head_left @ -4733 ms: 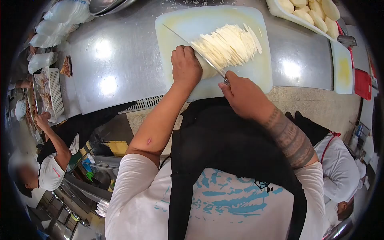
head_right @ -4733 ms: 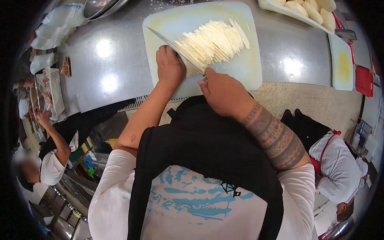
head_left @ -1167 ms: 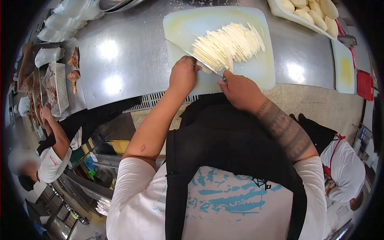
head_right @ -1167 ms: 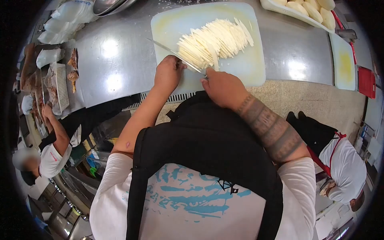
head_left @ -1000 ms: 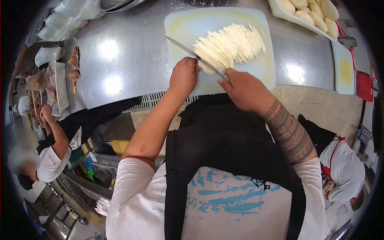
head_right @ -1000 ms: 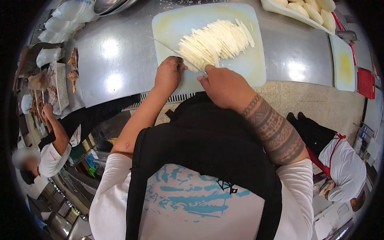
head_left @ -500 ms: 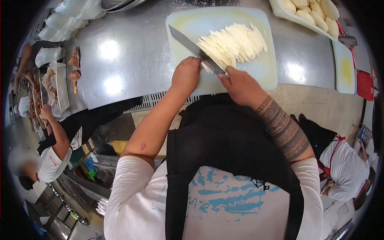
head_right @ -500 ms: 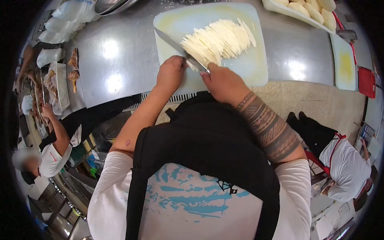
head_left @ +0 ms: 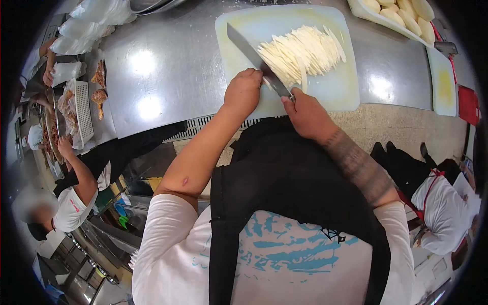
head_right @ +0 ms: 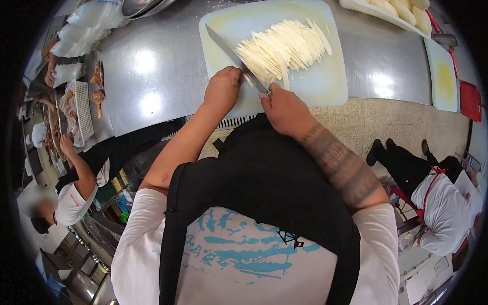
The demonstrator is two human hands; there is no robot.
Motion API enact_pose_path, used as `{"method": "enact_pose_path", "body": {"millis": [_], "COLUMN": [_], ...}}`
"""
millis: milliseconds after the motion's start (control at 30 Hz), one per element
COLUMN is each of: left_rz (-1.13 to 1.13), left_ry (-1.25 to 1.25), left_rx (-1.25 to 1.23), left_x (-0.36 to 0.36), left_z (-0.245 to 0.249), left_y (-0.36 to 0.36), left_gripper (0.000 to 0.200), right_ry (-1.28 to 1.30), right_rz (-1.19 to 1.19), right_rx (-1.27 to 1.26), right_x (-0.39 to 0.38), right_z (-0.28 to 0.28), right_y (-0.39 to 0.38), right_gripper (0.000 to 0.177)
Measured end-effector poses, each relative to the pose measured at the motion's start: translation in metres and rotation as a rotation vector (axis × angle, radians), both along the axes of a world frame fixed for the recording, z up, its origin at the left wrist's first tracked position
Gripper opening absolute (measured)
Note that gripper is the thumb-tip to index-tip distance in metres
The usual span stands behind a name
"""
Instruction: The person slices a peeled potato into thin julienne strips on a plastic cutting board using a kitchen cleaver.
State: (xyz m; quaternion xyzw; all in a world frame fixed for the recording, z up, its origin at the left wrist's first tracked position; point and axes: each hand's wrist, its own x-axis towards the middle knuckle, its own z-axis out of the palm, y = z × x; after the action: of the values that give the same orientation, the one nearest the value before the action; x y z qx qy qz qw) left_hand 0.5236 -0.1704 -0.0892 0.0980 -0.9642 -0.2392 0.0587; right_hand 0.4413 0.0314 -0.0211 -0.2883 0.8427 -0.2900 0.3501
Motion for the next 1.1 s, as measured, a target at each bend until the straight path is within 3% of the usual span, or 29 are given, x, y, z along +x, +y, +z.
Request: {"method": "enact_pose_path", "body": {"millis": [200,300,500,667,800,900,1100], "left_rz": [-0.026,-0.046,-0.045,-0.06,-0.08,-0.095,-0.036], "left_ry": [0.069,0.046,0.034,0.038,0.013,-0.161,-0.029], "left_rx": [-0.01,-0.017,-0.008,0.021,-0.03,-0.062,-0.004], "left_x": [0.0,0.0,0.002,0.001,-0.001,0.002,0.007], "left_z": [-0.004,-0.003,-0.003,-0.001,0.002,0.01,0.005], "left_y": [-0.002,-0.004,-0.006,-0.008,-0.009,-0.016,-0.012], "left_gripper": [0.01,0.011,0.012,0.011,0.01,0.01,0.009], "right_ry": [-0.023,-0.015,-0.037,0.03,0.098,0.04,0.114], "right_rz": [0.059,-0.033,0.033,-0.021,-0.027,-0.005,0.017], "right_rx": [-0.04,-0.028,-0.071,-0.11,-0.201,0.007,0.061], "right_x": [-0.009,0.006,-0.003,-0.005,-0.014,-0.004,0.006], "right_z": [0.033,-0.003,0.017,-0.025,-0.018,0.0,0.012], "right_y": [0.003,-0.007,0.002,-0.01,0.0,0.001,-0.003], "right_gripper": [0.041,0.041,0.037,0.037,0.039,0.041,0.041]}}
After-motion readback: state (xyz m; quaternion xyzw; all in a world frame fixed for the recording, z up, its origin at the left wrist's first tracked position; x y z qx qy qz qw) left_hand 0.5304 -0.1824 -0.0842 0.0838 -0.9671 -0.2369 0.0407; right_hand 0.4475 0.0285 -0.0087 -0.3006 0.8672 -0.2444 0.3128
